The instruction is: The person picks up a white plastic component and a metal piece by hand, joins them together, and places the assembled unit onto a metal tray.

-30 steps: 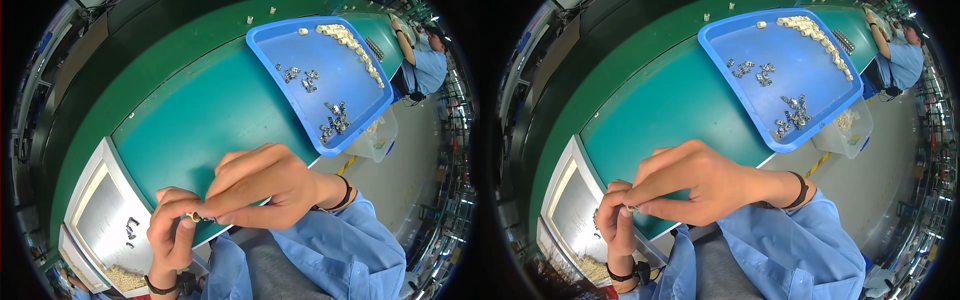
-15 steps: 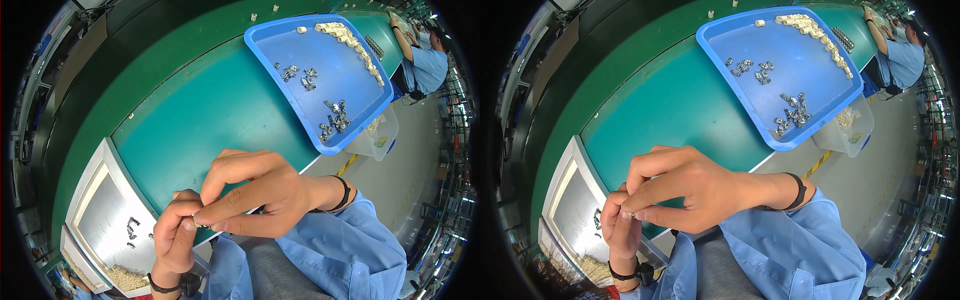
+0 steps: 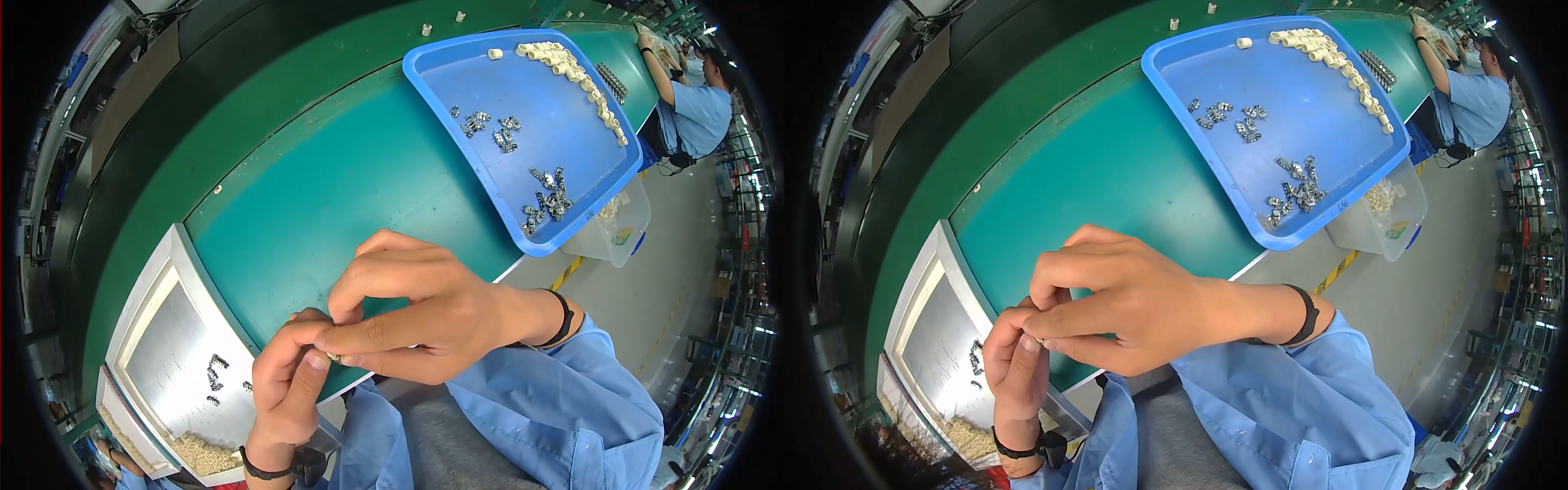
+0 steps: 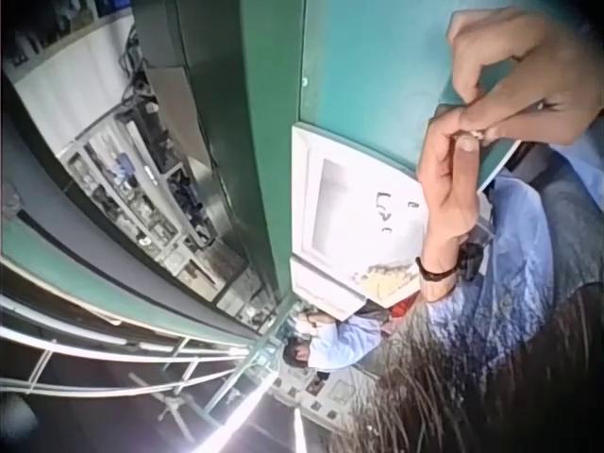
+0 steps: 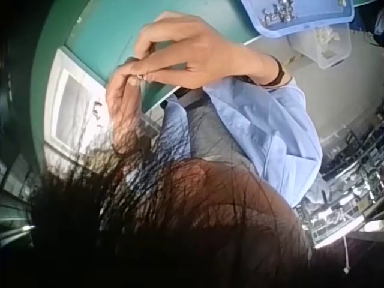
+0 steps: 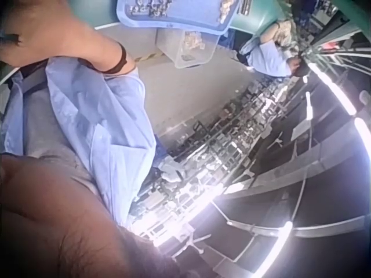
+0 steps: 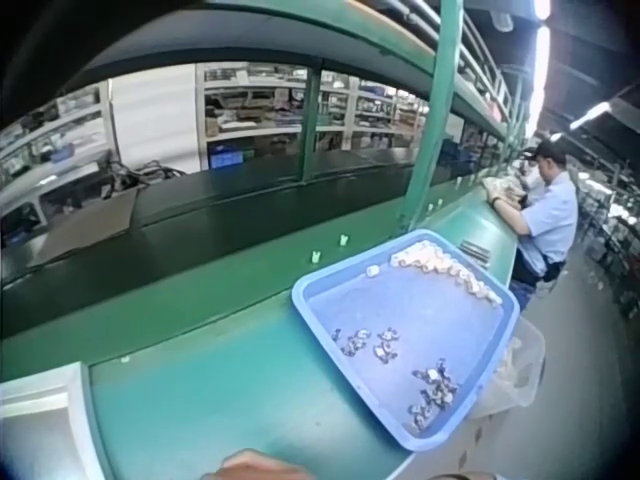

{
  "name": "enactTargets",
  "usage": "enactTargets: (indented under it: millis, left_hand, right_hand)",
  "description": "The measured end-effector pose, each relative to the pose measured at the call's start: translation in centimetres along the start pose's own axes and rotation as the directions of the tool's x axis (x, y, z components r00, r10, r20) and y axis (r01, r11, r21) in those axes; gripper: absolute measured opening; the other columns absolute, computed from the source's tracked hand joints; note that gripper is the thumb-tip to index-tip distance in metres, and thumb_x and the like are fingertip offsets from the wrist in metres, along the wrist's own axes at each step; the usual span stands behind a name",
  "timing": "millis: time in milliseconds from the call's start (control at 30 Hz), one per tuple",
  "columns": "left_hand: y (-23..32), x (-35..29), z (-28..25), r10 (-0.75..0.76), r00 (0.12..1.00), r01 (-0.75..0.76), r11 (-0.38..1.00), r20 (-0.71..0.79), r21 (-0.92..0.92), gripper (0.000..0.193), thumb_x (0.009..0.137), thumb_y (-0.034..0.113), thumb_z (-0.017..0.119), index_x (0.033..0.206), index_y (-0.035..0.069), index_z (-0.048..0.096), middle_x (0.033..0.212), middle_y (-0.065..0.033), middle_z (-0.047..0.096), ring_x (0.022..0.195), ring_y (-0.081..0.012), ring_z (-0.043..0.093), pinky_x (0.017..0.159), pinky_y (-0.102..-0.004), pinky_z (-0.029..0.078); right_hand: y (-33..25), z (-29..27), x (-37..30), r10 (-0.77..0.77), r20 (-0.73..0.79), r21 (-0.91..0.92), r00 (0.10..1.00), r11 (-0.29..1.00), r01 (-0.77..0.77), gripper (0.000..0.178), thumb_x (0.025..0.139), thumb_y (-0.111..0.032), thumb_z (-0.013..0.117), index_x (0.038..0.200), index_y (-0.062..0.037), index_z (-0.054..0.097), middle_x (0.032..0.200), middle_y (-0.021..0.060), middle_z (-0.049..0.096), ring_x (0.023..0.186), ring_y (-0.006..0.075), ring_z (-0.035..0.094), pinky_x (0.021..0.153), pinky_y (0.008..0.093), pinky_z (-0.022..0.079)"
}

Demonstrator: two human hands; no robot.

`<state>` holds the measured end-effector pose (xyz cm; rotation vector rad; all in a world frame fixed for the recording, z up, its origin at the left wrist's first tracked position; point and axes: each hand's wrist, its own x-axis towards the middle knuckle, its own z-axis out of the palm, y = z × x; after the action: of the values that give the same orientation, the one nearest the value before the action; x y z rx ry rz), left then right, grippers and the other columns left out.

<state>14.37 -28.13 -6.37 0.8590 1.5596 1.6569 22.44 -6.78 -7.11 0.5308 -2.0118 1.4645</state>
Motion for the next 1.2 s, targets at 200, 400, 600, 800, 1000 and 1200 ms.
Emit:
enactTargets:
  millis: [200,400,600,800,1000,1200]
  left_hand:
    - [0.0,0.7,0.4,-0.198,0.98,0.179,0.939,-0.037,-0.294,0.018,0.102,0.001,0.06,0.119,-0.004,0.063,0.109,-0.0109,0.067,0.103,-0.0176,0.061,0.093,-0.0305,0.048]
    - [-0.2,5.1,-3.0,-0.125,0.991,0.129,0.986,-0.044,0.103,0.019,0.096,-0.004,0.065,0.115,-0.003,0.065,0.114,-0.0109,0.068,0.104,-0.0166,0.062,0.094,-0.0301,0.048]
    - [-1.7,17.5,-8.6,0.1,0.974,0.031,0.828,-0.201,0.56,0.013,0.095,0.006,0.067,0.106,-0.001,0.068,0.096,-0.0021,0.063,0.091,-0.0109,0.056,0.083,-0.0277,0.046]
    - [-6.5,31.4,-9.4,0.151,0.972,-0.004,0.778,-0.181,0.628,0.016,0.093,0.005,0.071,0.108,-0.001,0.07,0.092,0.0002,0.065,0.085,-0.008,0.055,0.08,-0.0247,0.047]
    - [-9.2,35.1,-5.8,0.085,0.965,0.084,0.794,-0.248,0.602,0.018,0.091,0.005,0.074,0.108,-0.001,0.072,0.092,0.0006,0.067,0.082,-0.0079,0.056,0.08,-0.0245,0.048]
    - [-9.8,35.5,-3.5,0.156,0.971,-0.029,0.832,-0.184,0.554,0.018,0.087,0.007,0.078,0.104,0.001,0.075,0.093,-0.0034,0.071,0.087,-0.015,0.062,0.085,-0.0304,0.052]
  right_hand:
    - [0.8,-0.1,-1.1,-0.04,0.058,-0.253,0.997,0.966,0.054,0.035,0.087,-0.012,0.077,0.122,-0.0084,0.075,0.107,0.0077,0.068,0.083,0.0206,0.064,0.079,0.0381,0.048]
    - [0.4,-5.3,-2.1,0.113,0.101,-0.418,0.988,0.906,-0.061,0.043,0.09,-0.016,0.074,0.132,-0.0082,0.069,0.117,0.0112,0.066,0.095,0.0257,0.065,0.086,0.041,0.049]
    - [0.0,-14.6,-7.0,0.493,-0.262,-0.852,0.829,0.285,-0.439,0.044,0.091,-0.02,0.074,0.132,-0.0067,0.067,0.131,0.016,0.061,0.115,0.0351,0.06,0.098,0.0454,0.048]
    - [2.4,-15.9,-7.6,0.474,-0.355,-0.848,0.806,0.2,-0.491,0.041,0.091,-0.017,0.073,0.13,-0.0049,0.067,0.13,0.015,0.061,0.116,0.0354,0.059,0.101,0.046,0.048]
    - [4.6,-16.8,-7.6,0.448,-0.313,-0.873,0.837,0.211,-0.439,0.035,0.088,-0.006,0.071,0.123,-0.0035,0.07,0.123,0.0133,0.062,0.109,0.033,0.06,0.098,0.0448,0.05]
    - [4.6,-17.1,-7.2,0.481,-0.305,-0.835,0.822,0.28,-0.474,0.024,0.085,-0.001,0.07,0.109,-0.0028,0.07,0.112,0.0097,0.064,0.099,0.0308,0.062,0.09,0.043,0.052]
